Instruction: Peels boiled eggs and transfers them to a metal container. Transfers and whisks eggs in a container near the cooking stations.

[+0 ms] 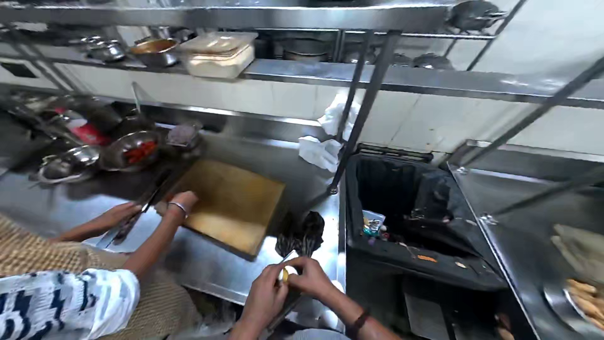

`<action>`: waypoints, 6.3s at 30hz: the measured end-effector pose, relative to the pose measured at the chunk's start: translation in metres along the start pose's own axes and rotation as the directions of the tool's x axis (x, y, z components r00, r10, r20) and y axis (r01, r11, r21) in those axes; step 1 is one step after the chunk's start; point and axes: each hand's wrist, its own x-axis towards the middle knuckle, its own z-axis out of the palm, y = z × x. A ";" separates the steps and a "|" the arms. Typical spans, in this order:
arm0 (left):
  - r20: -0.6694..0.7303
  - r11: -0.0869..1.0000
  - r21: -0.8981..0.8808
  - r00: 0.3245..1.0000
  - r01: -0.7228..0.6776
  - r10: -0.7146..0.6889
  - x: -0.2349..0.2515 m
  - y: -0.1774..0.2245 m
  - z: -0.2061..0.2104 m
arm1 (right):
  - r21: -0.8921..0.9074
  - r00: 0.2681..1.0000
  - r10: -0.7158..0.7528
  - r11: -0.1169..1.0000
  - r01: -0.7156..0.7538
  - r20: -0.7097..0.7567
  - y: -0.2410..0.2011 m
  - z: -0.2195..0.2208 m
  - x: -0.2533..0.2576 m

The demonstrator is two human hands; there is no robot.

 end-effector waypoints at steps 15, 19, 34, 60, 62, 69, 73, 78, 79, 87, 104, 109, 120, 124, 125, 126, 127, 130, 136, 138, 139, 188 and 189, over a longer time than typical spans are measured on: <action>-0.212 0.979 0.121 0.959 -0.163 0.186 -0.021 0.010 -0.025 | -0.593 0.846 -0.528 0.660 0.462 0.071 -0.032 -0.020 -0.030; -0.348 0.975 0.080 0.911 -0.209 0.223 -0.029 0.019 -0.027 | -0.601 0.751 -0.659 0.610 0.516 -0.024 -0.030 -0.017 -0.035; -0.074 0.938 -0.326 0.992 -0.120 0.102 -0.013 0.037 0.003 | 0.893 0.958 0.154 0.351 -0.282 0.242 0.006 -0.029 -0.046; 0.059 0.652 -0.311 0.699 0.691 -0.712 -0.083 -0.022 0.018 | -0.559 0.975 -0.212 0.818 0.135 -0.074 0.007 -0.058 -0.061; 0.070 0.662 -0.315 0.712 0.680 -0.698 -0.079 -0.022 0.020 | -0.559 0.924 -0.380 0.756 0.339 0.046 -0.010 -0.051 -0.051; 0.094 0.647 -0.298 0.696 0.702 -0.712 -0.070 -0.018 0.014 | -0.641 0.913 -0.264 0.651 0.406 0.311 -0.003 -0.043 -0.022; -0.107 0.715 -0.192 0.710 0.672 -0.696 -0.079 -0.008 0.004 | -0.273 0.971 -0.190 0.936 0.225 0.146 -0.009 -0.047 -0.022; -0.244 0.918 -0.207 0.891 0.339 -0.384 -0.063 0.020 -0.018 | 0.513 0.968 0.126 0.829 -0.223 0.217 -0.014 -0.045 -0.022; -0.180 0.919 -0.276 0.925 0.280 -0.336 -0.054 0.027 -0.021 | 0.559 0.960 0.135 0.789 -0.255 0.246 -0.016 -0.046 -0.024; 0.128 0.887 -0.419 0.980 0.194 -0.153 -0.001 0.046 -0.037 | 0.610 0.959 0.065 0.759 -0.227 0.275 -0.035 -0.046 -0.033; 0.055 0.991 0.046 0.990 0.129 -0.131 -0.009 0.051 -0.015 | 0.371 0.956 -0.021 0.924 -0.093 0.292 -0.017 -0.038 -0.026; 0.065 0.994 0.089 0.995 0.063 -0.069 -0.011 0.047 -0.019 | 0.325 0.962 -0.031 0.944 -0.061 0.271 -0.016 -0.035 -0.023; 0.127 0.977 0.211 0.992 -0.031 0.004 -0.008 0.042 -0.017 | 0.331 0.981 0.069 0.935 -0.128 0.183 -0.016 -0.019 -0.022; 0.214 0.971 0.239 0.976 -0.019 -0.034 -0.002 0.042 -0.016 | 0.327 0.986 0.122 0.932 -0.154 0.115 -0.010 -0.010 -0.020; 0.220 0.971 0.236 0.975 -0.023 -0.030 -0.002 0.041 -0.016 | 0.326 0.986 0.129 0.932 -0.158 0.108 -0.009 -0.009 -0.019; 0.222 0.972 0.234 0.975 -0.027 -0.026 -0.001 0.041 -0.015 | 0.320 0.986 0.133 0.934 -0.159 0.102 -0.009 -0.009 -0.018; 0.212 0.972 0.232 0.977 -0.030 -0.020 -0.001 0.041 -0.015 | 0.314 0.987 0.134 0.936 -0.156 0.093 -0.009 -0.009 -0.017; 0.173 0.976 0.215 0.985 -0.024 -0.014 -0.001 0.040 -0.012 | 0.309 0.988 0.138 0.939 -0.153 0.071 -0.009 -0.010 -0.016; 0.085 0.998 -0.027 0.995 0.061 -0.058 -0.001 0.026 -0.011 | 0.253 0.989 0.132 0.957 -0.143 0.059 -0.002 -0.017 -0.017; 0.096 0.998 -0.036 0.994 0.059 -0.055 0.001 0.024 -0.010 | 0.052 0.999 0.038 0.998 -0.040 0.033 -0.003 -0.017 -0.017; 0.115 0.999 0.003 0.992 0.047 -0.047 0.002 0.024 -0.011 | -0.087 1.000 -0.016 0.996 0.017 0.016 -0.008 -0.017 -0.019; 0.099 0.593 -0.438 0.693 0.675 -0.714 -0.067 -0.033 0.012 | -0.508 0.983 -0.047 0.851 0.133 0.178 0.059 -0.056 -0.080; 0.111 0.600 -0.429 0.699 0.675 -0.706 -0.065 -0.033 0.014 | -0.519 0.989 -0.113 0.842 0.148 0.100 0.043 -0.063 -0.078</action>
